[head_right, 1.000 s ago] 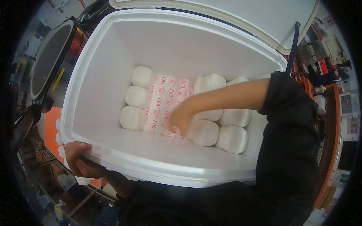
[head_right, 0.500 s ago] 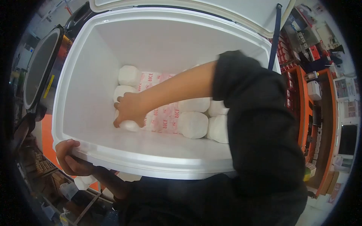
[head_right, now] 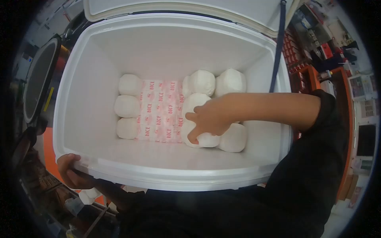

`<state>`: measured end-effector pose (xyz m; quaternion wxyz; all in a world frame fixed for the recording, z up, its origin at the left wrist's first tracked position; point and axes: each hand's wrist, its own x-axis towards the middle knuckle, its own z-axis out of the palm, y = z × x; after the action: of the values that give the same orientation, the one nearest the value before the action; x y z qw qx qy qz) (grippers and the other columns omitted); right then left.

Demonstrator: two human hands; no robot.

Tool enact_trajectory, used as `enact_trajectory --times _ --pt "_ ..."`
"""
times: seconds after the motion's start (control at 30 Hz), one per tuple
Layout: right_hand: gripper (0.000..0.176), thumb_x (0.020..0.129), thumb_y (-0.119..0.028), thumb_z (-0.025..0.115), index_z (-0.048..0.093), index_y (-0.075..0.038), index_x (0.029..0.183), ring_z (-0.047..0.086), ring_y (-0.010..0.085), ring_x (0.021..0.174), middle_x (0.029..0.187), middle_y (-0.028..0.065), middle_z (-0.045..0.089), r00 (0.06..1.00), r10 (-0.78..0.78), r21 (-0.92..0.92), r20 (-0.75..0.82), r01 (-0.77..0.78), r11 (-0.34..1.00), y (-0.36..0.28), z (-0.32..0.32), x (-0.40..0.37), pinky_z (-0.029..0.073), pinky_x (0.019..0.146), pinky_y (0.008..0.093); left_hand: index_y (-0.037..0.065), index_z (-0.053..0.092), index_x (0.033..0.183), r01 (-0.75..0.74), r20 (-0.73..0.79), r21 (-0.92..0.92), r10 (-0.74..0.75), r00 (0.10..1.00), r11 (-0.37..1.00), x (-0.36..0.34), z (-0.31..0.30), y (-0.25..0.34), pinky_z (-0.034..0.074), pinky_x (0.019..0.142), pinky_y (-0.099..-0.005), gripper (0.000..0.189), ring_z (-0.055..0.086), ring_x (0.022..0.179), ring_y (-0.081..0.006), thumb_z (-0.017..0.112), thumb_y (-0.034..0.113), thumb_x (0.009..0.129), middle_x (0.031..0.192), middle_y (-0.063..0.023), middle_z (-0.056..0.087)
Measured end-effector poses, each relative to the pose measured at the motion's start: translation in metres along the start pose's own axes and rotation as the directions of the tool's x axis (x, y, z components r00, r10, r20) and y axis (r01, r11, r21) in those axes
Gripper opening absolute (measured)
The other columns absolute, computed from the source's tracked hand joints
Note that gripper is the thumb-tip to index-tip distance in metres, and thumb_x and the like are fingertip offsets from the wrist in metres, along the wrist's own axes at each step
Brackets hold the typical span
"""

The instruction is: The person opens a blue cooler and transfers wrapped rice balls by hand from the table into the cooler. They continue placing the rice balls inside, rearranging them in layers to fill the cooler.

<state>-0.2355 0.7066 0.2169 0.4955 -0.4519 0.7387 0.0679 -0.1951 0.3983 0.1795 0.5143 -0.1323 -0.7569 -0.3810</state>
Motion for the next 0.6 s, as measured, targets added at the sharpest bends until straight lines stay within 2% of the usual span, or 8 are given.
enact_trajectory --times 0.1,0.2,0.27,0.3,0.37,0.4,0.47,0.6 --pt "0.049 0.073 -0.003 0.053 0.044 -0.029 0.114 0.046 0.0273 0.094 0.109 0.0128 0.036 0.997 -0.079 -0.152 0.014 0.080 0.985 -0.001 -0.007 0.017 0.045 0.066 0.0355 0.001 0.052 0.070 0.009 -0.044 -0.026 -0.010 0.999 1.000 0.000 0.002 0.001 0.037 0.056 -0.0301 0.030 0.044 0.056 -0.0172 0.030 0.021 0.076 0.056 -0.0062 0.048" --pt "0.049 0.071 -0.001 0.049 0.048 -0.028 0.112 0.048 0.0262 0.096 0.110 0.0115 0.041 0.974 0.019 -0.141 0.225 0.013 0.990 0.002 -0.034 0.032 0.044 0.069 0.0345 0.002 0.051 0.066 0.027 -0.010 -0.021 -0.027 1.000 0.999 0.001 0.001 0.002 0.036 0.055 -0.0298 0.029 0.044 0.056 -0.0175 0.032 0.022 0.075 0.057 -0.0063 0.049" --pt "0.042 0.069 -0.006 0.049 0.055 -0.027 0.106 0.047 0.0253 0.101 0.112 0.0064 0.048 0.954 -0.107 -0.152 0.279 0.154 0.976 0.016 -0.057 0.056 0.044 0.069 0.0391 0.002 0.051 0.065 0.042 -0.020 -0.009 -0.043 0.999 0.999 0.002 0.001 0.005 0.036 0.055 -0.0297 0.029 0.044 0.056 -0.0173 0.032 0.021 0.075 0.057 -0.0063 0.049" --pt "0.033 0.073 -0.008 0.049 0.057 -0.022 0.102 0.051 0.0234 0.094 0.096 0.0074 0.056 0.986 0.046 -0.011 0.163 -0.044 0.999 0.001 -0.085 0.050 0.043 0.074 0.0400 0.002 0.052 0.065 0.058 -0.022 -0.016 -0.058 0.998 0.998 0.002 0.002 0.006 0.036 0.055 -0.0296 0.028 0.044 0.056 -0.0171 0.033 0.021 0.075 0.056 -0.0063 0.049" --pt "0.034 0.076 -0.019 0.055 0.049 -0.011 0.108 0.053 0.0268 0.090 0.096 0.0132 0.055 0.964 0.067 0.111 -0.258 -0.040 0.993 0.018 -0.089 0.090 0.043 0.073 0.0411 0.002 0.052 0.065 0.068 -0.038 -0.035 -0.070 0.997 0.997 0.001 0.003 0.005 0.036 0.055 -0.0299 0.028 0.044 0.055 -0.0172 0.034 0.021 0.075 0.056 -0.0065 0.050" --pt "0.044 0.076 -0.021 0.057 0.043 -0.011 0.116 0.052 0.0277 0.093 0.106 0.0147 0.050 0.898 0.064 0.083 -0.435 -0.031 0.996 0.026 -0.087 0.117 0.044 0.073 0.0423 0.003 0.053 0.065 0.076 -0.046 -0.069 -0.080 0.996 0.995 0.001 0.002 0.004 0.036 0.056 -0.0301 0.028 0.044 0.055 -0.0172 0.034 0.021 0.074 0.056 -0.0067 0.050" --pt "0.053 0.067 -0.020 0.065 0.045 -0.021 0.116 0.051 0.0254 0.095 0.108 0.0114 0.046 0.600 -0.092 -0.180 -0.795 -0.088 0.980 0.035 -0.076 0.174 0.047 0.066 0.0397 0.003 0.053 0.066 0.079 -0.022 -0.038 -0.080 0.997 0.996 0.001 0.002 0.006 0.036 0.056 -0.0305 0.028 0.044 0.054 -0.0175 0.035 0.022 0.075 0.056 -0.0069 0.051" --pt "0.057 0.067 -0.016 0.064 0.042 -0.028 0.118 0.046 0.0224 0.103 0.117 0.0092 0.038 0.631 -0.357 -0.590 -0.689 -0.202 0.782 0.042 -0.080 0.227 0.047 0.066 0.0378 0.003 0.054 0.067 0.095 0.025 0.001 -0.095 0.995 0.995 0.002 -0.004 0.005 0.036 0.058 -0.0315 0.028 0.045 0.053 -0.0185 0.036 0.023 0.076 0.055 -0.0075 0.053"
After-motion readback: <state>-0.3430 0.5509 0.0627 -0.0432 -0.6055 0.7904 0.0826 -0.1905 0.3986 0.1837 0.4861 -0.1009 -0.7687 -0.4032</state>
